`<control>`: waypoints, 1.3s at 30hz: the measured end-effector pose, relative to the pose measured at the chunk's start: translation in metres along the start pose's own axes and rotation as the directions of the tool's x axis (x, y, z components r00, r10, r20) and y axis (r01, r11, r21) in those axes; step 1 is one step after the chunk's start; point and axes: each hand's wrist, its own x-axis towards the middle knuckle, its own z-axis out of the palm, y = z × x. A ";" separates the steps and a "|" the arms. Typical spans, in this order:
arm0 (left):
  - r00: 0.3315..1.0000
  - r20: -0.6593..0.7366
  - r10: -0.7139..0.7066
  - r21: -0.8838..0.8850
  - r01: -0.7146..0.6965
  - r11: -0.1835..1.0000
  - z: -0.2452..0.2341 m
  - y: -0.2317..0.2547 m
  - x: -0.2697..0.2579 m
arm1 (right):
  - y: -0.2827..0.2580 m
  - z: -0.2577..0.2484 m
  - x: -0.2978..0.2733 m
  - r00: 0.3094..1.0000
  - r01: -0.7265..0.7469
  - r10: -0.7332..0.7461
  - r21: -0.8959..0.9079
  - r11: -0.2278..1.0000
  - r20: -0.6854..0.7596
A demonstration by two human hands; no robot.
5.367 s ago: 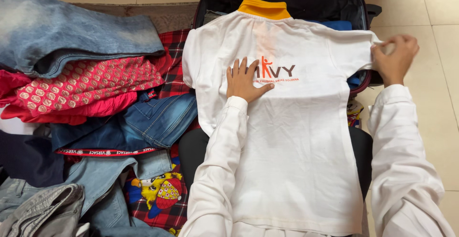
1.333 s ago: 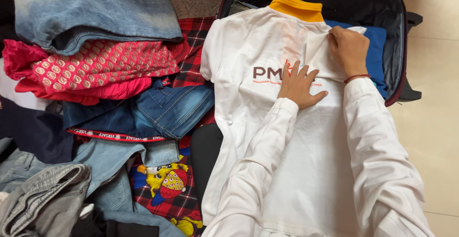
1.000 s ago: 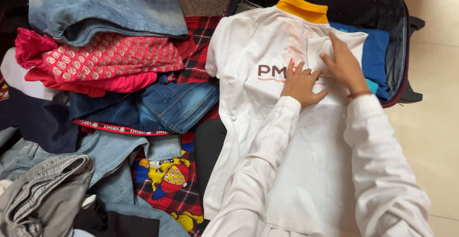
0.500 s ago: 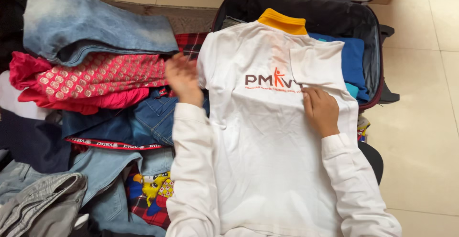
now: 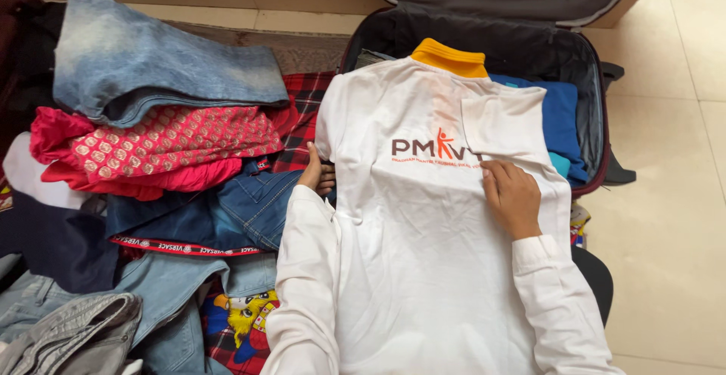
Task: The person folds a white shirt and a pair of grey pants and places them into an open suitcase alongside other clothes.
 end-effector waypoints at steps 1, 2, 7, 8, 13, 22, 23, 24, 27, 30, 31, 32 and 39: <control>1.000 -0.016 0.020 -0.052 -0.021 0.998 -0.002 0.000 -0.003 | 0.000 -0.001 0.000 1.000 0.000 0.000 -0.006 1.000 0.002; 0.999 -0.032 0.038 -0.102 -0.041 0.994 -0.001 0.000 -0.005 | 0.000 -0.001 0.000 1.000 -0.003 0.003 -0.013 1.000 0.004; 0.965 -0.055 0.257 -0.431 -0.255 0.866 0.007 0.015 -0.002 | 0.000 0.000 0.001 1.000 -0.019 0.019 -0.030 0.999 0.010; 0.939 -0.038 0.343 -0.597 -0.297 0.745 0.006 0.015 -0.002 | 0.002 -0.001 0.000 1.000 -0.011 0.011 -0.024 1.000 0.012; 0.885 -0.303 0.353 -0.774 -0.445 0.451 -0.013 0.022 -0.017 | 0.002 -0.001 -0.003 1.000 0.001 0.000 -0.028 1.000 0.005; 0.414 -0.324 0.851 0.418 -0.744 0.522 0.126 0.114 -0.141 | 0.001 0.000 -0.004 1.000 0.009 -0.008 -0.055 0.998 0.011; 0.183 -0.087 0.979 0.718 -0.670 0.189 0.146 0.110 -0.164 | 0.000 -0.001 -0.003 1.000 0.007 -0.006 -0.050 0.999 0.012; 0.014 0.226 0.974 0.861 -0.471 -0.193 0.163 0.107 -0.182 | 0.000 -0.001 -0.003 1.000 0.010 -0.010 -0.051 0.999 0.013; 0.028 0.287 0.957 0.845 -0.479 -0.239 0.188 0.088 -0.207 | -0.001 -0.001 -0.002 1.000 0.005 -0.004 -0.059 0.998 0.017; 0.107 0.252 0.962 0.879 -0.440 -0.181 0.185 0.071 -0.202 | -0.001 0.000 -0.004 1.000 0.017 -0.016 -0.039 0.999 0.011; 0.102 0.260 0.960 0.886 -0.421 -0.196 0.181 0.067 -0.200 | 0.000 -0.001 -0.005 1.000 0.018 -0.018 -0.047 0.999 0.010; 0.089 0.274 0.957 0.891 -0.398 -0.218 0.177 0.068 -0.196 | -0.001 0.000 -0.002 1.000 0.020 -0.020 -0.053 0.998 -0.001; 0.093 0.271 0.958 0.882 -0.423 -0.209 0.187 0.055 -0.168 | 0.000 0.001 -0.004 1.000 -0.001 0.003 -0.067 0.998 0.022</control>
